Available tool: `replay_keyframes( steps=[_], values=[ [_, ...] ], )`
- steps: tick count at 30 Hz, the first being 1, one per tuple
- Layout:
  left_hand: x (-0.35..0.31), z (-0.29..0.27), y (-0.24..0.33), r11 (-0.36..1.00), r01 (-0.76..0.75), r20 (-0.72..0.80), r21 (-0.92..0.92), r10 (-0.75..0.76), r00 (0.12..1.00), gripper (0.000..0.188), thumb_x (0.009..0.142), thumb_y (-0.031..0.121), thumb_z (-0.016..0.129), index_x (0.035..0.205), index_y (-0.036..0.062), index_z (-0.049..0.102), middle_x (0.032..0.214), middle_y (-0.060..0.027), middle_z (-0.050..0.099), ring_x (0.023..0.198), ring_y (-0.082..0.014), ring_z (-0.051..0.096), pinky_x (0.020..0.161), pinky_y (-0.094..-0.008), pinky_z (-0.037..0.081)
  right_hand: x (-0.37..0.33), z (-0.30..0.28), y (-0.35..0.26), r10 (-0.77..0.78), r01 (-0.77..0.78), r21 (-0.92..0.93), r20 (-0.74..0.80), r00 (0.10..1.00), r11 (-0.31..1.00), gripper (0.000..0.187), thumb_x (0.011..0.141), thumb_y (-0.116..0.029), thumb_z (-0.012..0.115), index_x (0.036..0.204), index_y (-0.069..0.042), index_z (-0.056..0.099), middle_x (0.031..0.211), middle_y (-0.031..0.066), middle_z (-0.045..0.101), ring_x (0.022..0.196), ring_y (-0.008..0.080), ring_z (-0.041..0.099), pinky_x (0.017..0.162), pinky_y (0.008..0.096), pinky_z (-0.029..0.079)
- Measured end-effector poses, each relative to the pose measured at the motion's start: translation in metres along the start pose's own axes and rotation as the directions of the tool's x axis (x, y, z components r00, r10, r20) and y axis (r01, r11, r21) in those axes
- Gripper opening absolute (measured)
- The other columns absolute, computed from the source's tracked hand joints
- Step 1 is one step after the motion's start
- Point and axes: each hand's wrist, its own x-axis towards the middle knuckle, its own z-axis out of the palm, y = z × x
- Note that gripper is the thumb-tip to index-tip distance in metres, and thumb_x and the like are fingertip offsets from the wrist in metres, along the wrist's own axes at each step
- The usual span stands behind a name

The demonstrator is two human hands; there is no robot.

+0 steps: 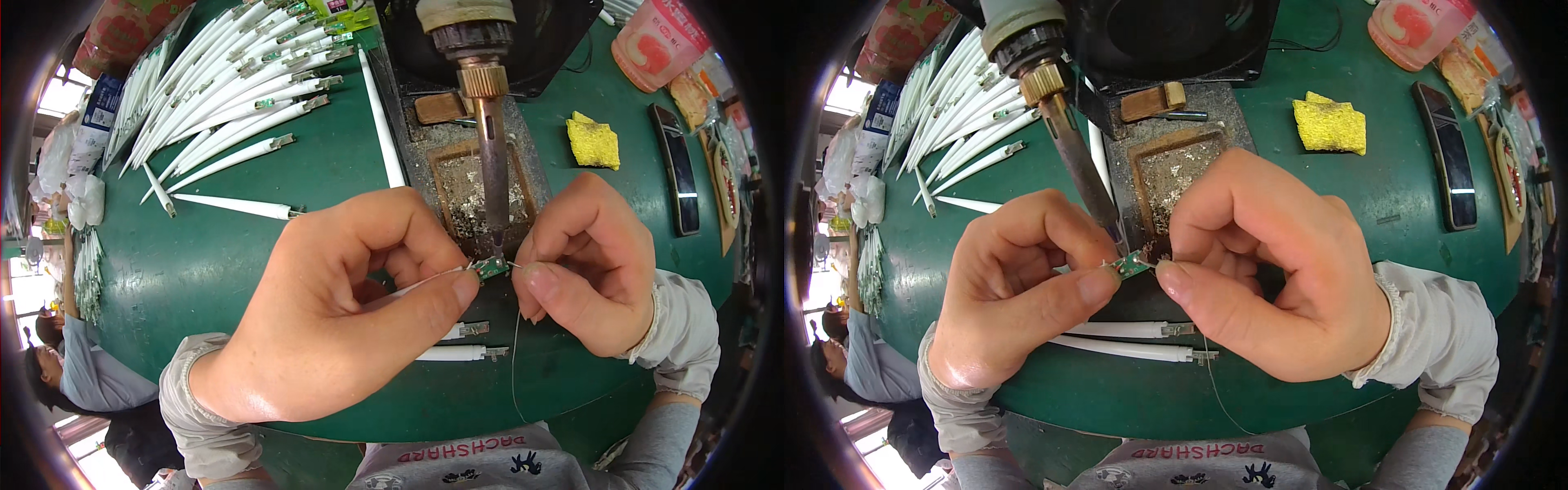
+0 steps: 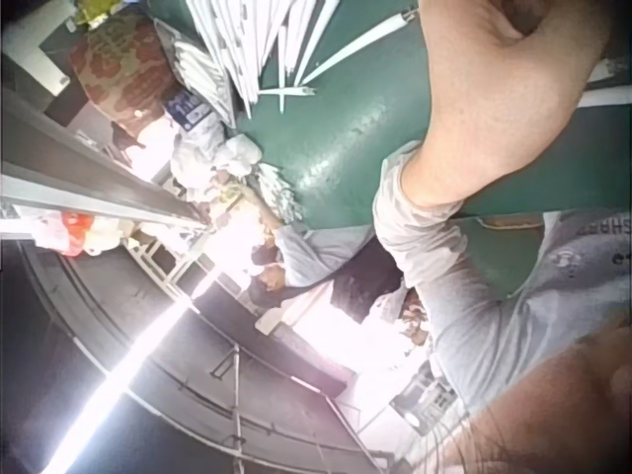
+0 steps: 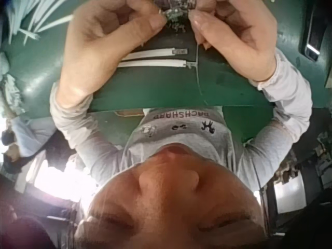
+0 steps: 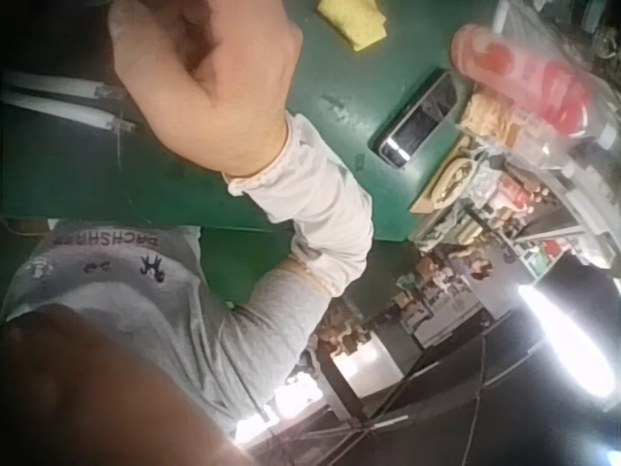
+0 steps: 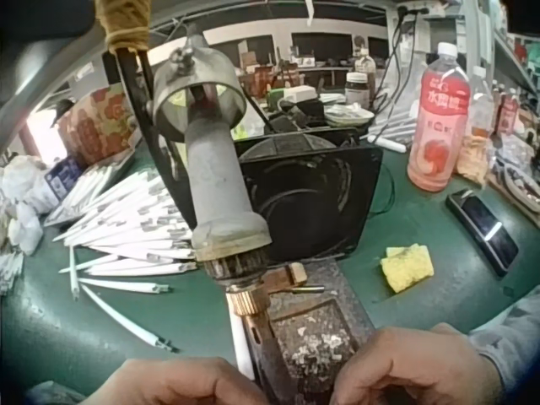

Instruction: The person solders small electrical components onto the ends of white tubes on an assembly line using a soldering iron and solder wire.

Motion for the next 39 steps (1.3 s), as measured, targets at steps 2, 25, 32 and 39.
replay_keyframes(
  steps=[2,25,32,39],
  values=[
    [-0.001,0.000,-0.001,0.999,-0.014,-0.005,0.038,0.014,1.000,0.008,0.077,0.001,0.061,0.080,-0.0011,0.054,0.082,-0.0051,0.055,0.070,-0.0071,0.050,0.060,-0.0189,0.038,0.000,0.000,-0.001,0.027,-0.027,-0.009,-0.001,1.000,1.000,0.016,0.082,-0.002,0.054,0.090,0.000,0.040,0.078,0.0080,0.051,0.058,0.0106,0.052,0.053,0.0217,0.042],
    [0.001,-0.002,0.000,0.980,0.180,0.199,-0.084,-0.160,0.967,0.017,0.077,-0.004,0.063,0.092,-0.0046,0.055,0.085,-0.0060,0.058,0.079,-0.0094,0.056,0.071,-0.0213,0.045,0.007,0.001,0.020,-0.711,0.626,-0.661,0.195,0.676,0.414,0.023,0.059,-0.002,0.071,0.079,-0.003,0.059,0.056,0.0000,0.048,0.041,0.0141,0.044,0.034,0.0258,0.028],
    [0.004,-0.001,-0.002,0.983,0.159,0.106,-0.088,-0.149,0.983,0.015,0.078,0.000,0.064,0.089,-0.0013,0.055,0.080,-0.0031,0.058,0.072,-0.0062,0.053,0.065,-0.0180,0.041,-0.004,-0.007,0.014,-0.328,0.327,-0.352,0.059,0.943,0.877,0.024,0.081,-0.006,0.057,0.099,-0.002,0.042,0.069,0.0064,0.048,0.053,0.0109,0.042,0.048,0.0240,0.036],
    [0.006,0.003,0.001,0.993,0.085,-0.001,-0.084,-0.085,0.996,0.015,0.077,0.003,0.062,0.088,0.0021,0.052,0.075,0.0015,0.053,0.063,-0.0020,0.045,0.054,-0.0153,0.033,0.000,0.000,0.006,-0.022,0.019,-0.058,-0.045,0.999,0.998,0.017,0.088,-0.013,0.049,0.093,-0.001,0.037,0.076,0.0087,0.049,0.059,0.0101,0.046,0.053,0.0227,0.039]
  ],
)
